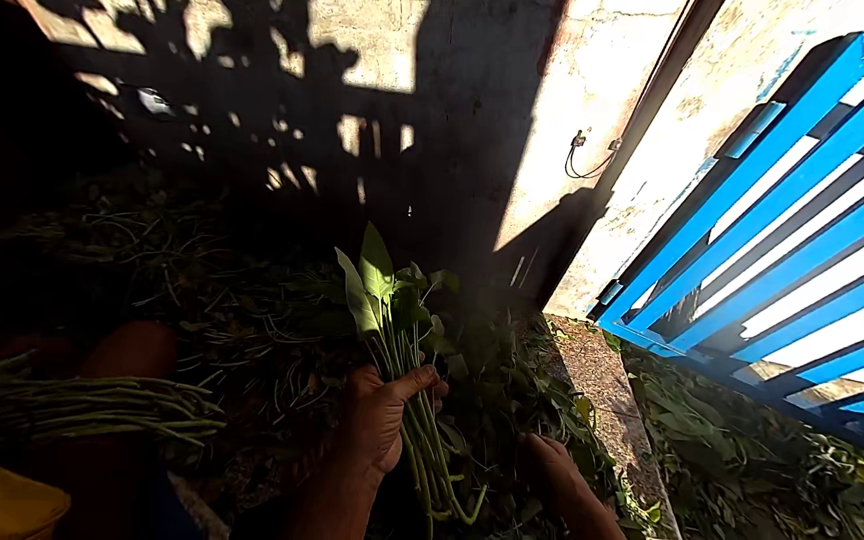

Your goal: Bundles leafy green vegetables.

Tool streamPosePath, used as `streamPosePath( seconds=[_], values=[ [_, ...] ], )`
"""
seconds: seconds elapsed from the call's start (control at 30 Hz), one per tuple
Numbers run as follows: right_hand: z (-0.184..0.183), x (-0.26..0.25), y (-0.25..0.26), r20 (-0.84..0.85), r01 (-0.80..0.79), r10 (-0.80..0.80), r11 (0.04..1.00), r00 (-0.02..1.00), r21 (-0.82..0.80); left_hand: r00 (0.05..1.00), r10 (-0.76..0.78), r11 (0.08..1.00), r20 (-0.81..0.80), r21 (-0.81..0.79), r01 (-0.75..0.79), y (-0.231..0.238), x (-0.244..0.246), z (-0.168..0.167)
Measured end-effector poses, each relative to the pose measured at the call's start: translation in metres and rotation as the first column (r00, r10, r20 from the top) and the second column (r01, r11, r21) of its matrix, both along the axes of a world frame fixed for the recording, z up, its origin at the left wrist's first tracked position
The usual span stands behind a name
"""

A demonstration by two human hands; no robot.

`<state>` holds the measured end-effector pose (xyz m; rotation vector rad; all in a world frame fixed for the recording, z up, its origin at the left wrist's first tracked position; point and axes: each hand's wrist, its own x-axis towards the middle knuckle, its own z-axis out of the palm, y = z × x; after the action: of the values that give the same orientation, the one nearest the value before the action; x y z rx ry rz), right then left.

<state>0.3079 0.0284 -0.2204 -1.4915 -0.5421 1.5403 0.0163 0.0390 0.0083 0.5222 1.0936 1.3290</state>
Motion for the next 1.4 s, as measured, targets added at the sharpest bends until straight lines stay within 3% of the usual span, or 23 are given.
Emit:
streamPosePath(
  seconds=[0.07,0.17,0.27,0.4,0.47,0.53,0.6,0.67,0.73,0.8,0.9,0.93,1.03,1.1,1.2,1.3,1.4],
  values=[
    [-0.005,-0.001,-0.023,0.265,-0.175,0.180,0.984,0.947,-0.043,1.000,-0.003,1.000,-0.005,-0.016,0.003,-0.004,0.000,-0.001],
    [-0.030,0.021,-0.023,0.590,-0.036,0.089,0.994,0.803,-0.102,1.000,-0.008,1.000,-0.024,-0.013,0.008,-0.010,0.001,-0.003],
    [-0.035,0.047,0.000,0.752,0.124,0.040,0.979,0.658,-0.161,0.999,-0.021,1.000,-0.048,0.011,0.022,-0.013,0.000,-0.007],
    [-0.054,0.074,0.030,0.796,0.166,0.099,0.956,0.598,-0.244,0.998,-0.010,1.000,-0.058,0.018,0.011,-0.009,-0.004,-0.005],
    [-0.065,0.077,0.041,0.729,0.199,0.026,0.955,0.684,-0.221,0.998,0.005,0.999,-0.058,0.034,-0.003,-0.006,-0.005,-0.002],
    [-0.073,0.070,0.053,0.507,0.283,-0.156,0.942,0.848,-0.183,0.998,0.016,0.998,-0.057,0.063,-0.013,-0.003,-0.005,-0.001],
    [-0.076,0.054,0.068,0.405,0.307,-0.210,0.932,0.890,-0.191,0.998,0.011,0.997,-0.057,0.080,-0.007,0.000,-0.002,-0.001],
    [-0.067,0.029,0.080,0.474,0.219,-0.126,0.965,0.872,-0.146,0.998,0.003,0.997,-0.055,0.072,0.001,0.001,0.001,-0.002],
    [-0.037,0.003,0.081,0.647,0.021,0.029,0.997,0.762,-0.069,0.999,-0.012,0.998,-0.049,0.059,0.015,0.002,0.003,-0.003],
    [-0.002,-0.024,0.054,0.816,-0.176,0.114,0.984,0.567,-0.015,0.999,-0.020,0.999,-0.049,0.043,0.022,0.002,0.006,-0.004],
    [0.005,-0.053,-0.020,0.952,-0.400,-0.007,0.907,0.307,0.136,0.997,-0.007,0.999,-0.075,0.037,0.010,0.002,0.008,-0.006],
    [-0.003,-0.054,-0.043,0.966,-0.462,0.059,0.884,0.252,0.067,0.996,-0.001,0.999,-0.091,0.036,0.004,0.003,0.008,-0.005],
    [-0.034,-0.035,-0.079,0.874,-0.571,0.480,0.739,0.073,-0.358,0.993,0.027,0.999,-0.118,0.050,-0.022,0.001,0.008,-0.004],
    [-0.035,-0.022,-0.080,0.780,-0.586,0.621,0.660,0.074,-0.470,0.991,0.044,0.998,-0.125,0.049,-0.038,0.001,0.008,-0.003],
    [-0.007,-0.020,-0.063,0.728,-0.566,0.684,0.619,0.047,-0.544,0.992,0.047,0.999,-0.115,0.031,-0.044,0.000,0.006,-0.002],
    [0.016,-0.028,-0.033,0.792,-0.433,0.608,0.728,0.050,-0.531,0.994,0.047,0.999,-0.100,0.026,-0.044,0.001,0.005,-0.001],
    [0.007,-0.031,-0.001,0.868,-0.323,0.478,0.849,0.135,-0.418,0.992,0.058,0.998,-0.109,0.032,-0.055,0.003,0.003,0.002]
  ],
)
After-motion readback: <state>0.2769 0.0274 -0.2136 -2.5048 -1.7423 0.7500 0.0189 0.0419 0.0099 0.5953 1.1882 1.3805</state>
